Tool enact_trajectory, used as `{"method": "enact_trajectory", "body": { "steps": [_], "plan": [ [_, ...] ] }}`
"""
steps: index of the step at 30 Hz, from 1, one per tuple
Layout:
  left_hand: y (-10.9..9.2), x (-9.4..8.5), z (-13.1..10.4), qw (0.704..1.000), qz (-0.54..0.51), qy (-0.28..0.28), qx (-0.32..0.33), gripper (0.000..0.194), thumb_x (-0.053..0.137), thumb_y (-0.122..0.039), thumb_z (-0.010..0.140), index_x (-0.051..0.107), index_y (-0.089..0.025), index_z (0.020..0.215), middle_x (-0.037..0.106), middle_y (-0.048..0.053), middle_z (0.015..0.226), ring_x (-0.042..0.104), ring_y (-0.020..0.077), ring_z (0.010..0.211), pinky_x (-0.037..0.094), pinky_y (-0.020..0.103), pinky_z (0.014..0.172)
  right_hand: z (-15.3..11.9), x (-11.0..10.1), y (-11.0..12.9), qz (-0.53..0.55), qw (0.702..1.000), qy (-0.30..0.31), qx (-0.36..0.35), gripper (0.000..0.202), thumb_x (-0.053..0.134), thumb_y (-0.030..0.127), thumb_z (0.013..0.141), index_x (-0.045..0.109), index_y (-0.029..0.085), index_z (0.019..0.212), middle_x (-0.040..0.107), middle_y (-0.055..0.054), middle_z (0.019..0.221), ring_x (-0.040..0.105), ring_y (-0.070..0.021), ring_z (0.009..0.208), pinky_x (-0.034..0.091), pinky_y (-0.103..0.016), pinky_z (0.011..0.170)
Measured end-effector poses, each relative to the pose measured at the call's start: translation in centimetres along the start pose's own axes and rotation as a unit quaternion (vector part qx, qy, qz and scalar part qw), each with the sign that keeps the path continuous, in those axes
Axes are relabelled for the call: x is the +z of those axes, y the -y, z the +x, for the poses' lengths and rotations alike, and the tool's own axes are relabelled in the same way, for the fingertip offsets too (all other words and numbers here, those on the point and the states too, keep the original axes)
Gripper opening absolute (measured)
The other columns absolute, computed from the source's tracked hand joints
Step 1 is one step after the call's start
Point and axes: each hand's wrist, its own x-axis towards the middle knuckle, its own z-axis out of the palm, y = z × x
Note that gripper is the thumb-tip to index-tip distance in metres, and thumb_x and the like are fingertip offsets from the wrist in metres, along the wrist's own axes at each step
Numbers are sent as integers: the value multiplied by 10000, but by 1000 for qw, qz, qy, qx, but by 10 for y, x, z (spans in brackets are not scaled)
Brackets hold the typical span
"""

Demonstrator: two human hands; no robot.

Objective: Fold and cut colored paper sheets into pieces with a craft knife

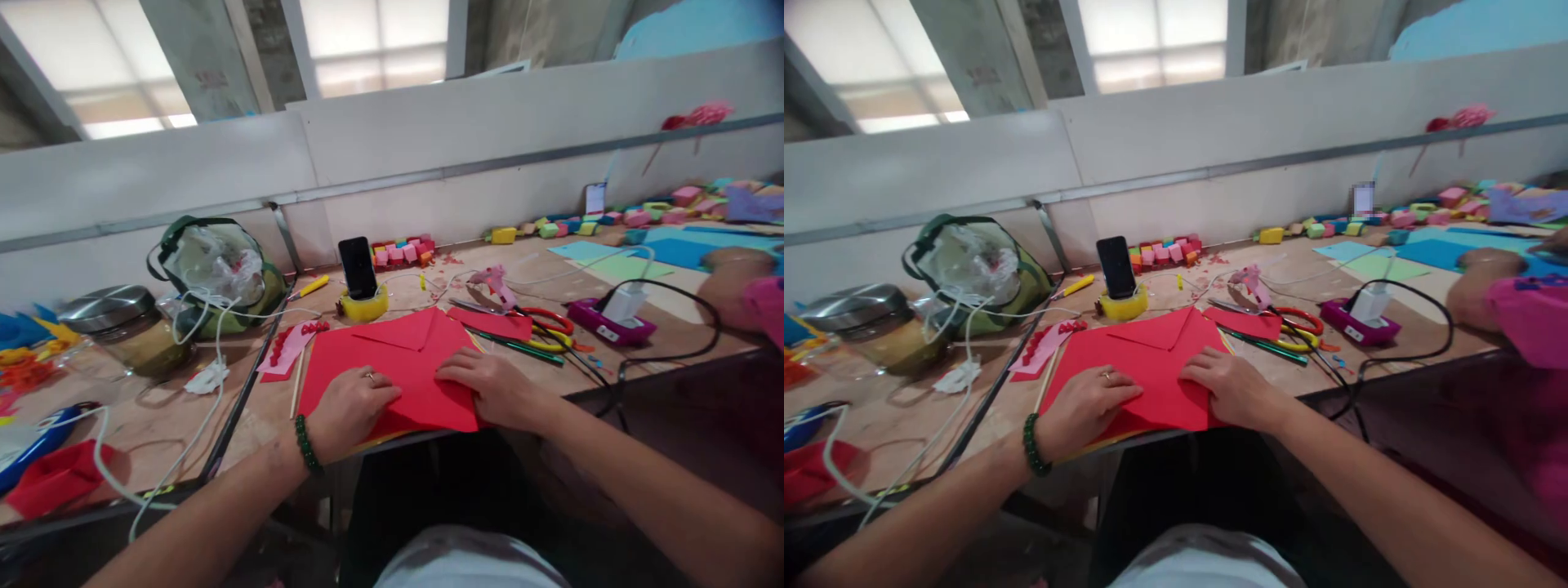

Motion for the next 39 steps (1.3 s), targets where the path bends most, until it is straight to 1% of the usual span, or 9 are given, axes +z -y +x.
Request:
{"method": "enact_trajectory", "body": {
  "steps": [4,6,9,12,17,22,29,34,39],
  "plan": [
    [8,1,0,985,-132,67,-86,463,512,-15,750,708,-193,1130,707,88,1094,626,207,1024,493,330,930,-13,3,9,87,992,47,72,358,597,88,742,684,187,1074,688,-112,1163,612,-234,1067,480,-366,923],
    [15,-3,3,970,-194,77,-123,369,509,-53,762,748,-186,1010,711,79,1031,635,195,963,487,317,908,-12,-1,11,106,988,54,102,251,639,210,800,698,194,1043,689,-111,1140,611,-239,1055,468,-367,921],
    [25,-6,10,946,-253,91,-179,224,523,-201,840,732,-148,780,680,56,834,604,157,748,479,264,717,-8,-5,12,118,980,43,153,258,618,425,862,707,184,886,683,-102,1015,619,-221,917,465,-340,829],
    [32,-4,17,920,-281,118,-245,332,568,-390,846,613,-137,635,557,-11,585,472,111,541,363,223,517,-5,-1,12,132,964,24,229,436,542,543,883,591,188,635,603,-41,753,563,-173,700,425,-303,668],
    [38,0,25,889,-312,177,-284,421,568,-502,826,511,-156,594,425,-54,495,363,87,472,256,223,462,-4,8,11,151,938,11,313,504,518,530,875,401,208,505,439,23,604,428,-122,555,320,-283,545],
    [41,3,28,902,-286,166,-277,448,547,-525,822,480,-160,569,353,-61,514,305,83,498,209,229,472,1,9,9,114,922,0,370,484,561,520,833,335,221,527,329,54,513,332,-112,508,231,-284,495],
    [41,3,25,905,-290,156,-270,448,534,-531,826,528,-149,592,388,-49,533,326,90,524,233,226,490,8,12,17,39,939,9,340,387,595,380,821,382,225,538,485,6,619,428,-128,551,316,-288,554],
    [39,5,25,919,-259,126,-271,450,532,-508,821,466,-162,540,369,-50,511,319,86,514,222,234,498,8,10,16,9,941,11,339,424,563,421,857,360,229,539,484,-3,633,434,-137,565,323,-298,573],
    [36,4,24,906,-288,107,-290,449,526,-515,829,480,-160,558,379,-48,508,335,84,502,233,225,487,6,6,13,38,946,28,320,418,537,458,871,390,228,554,497,-5,634,450,-145,585,325,-302,573]
  ]
}}
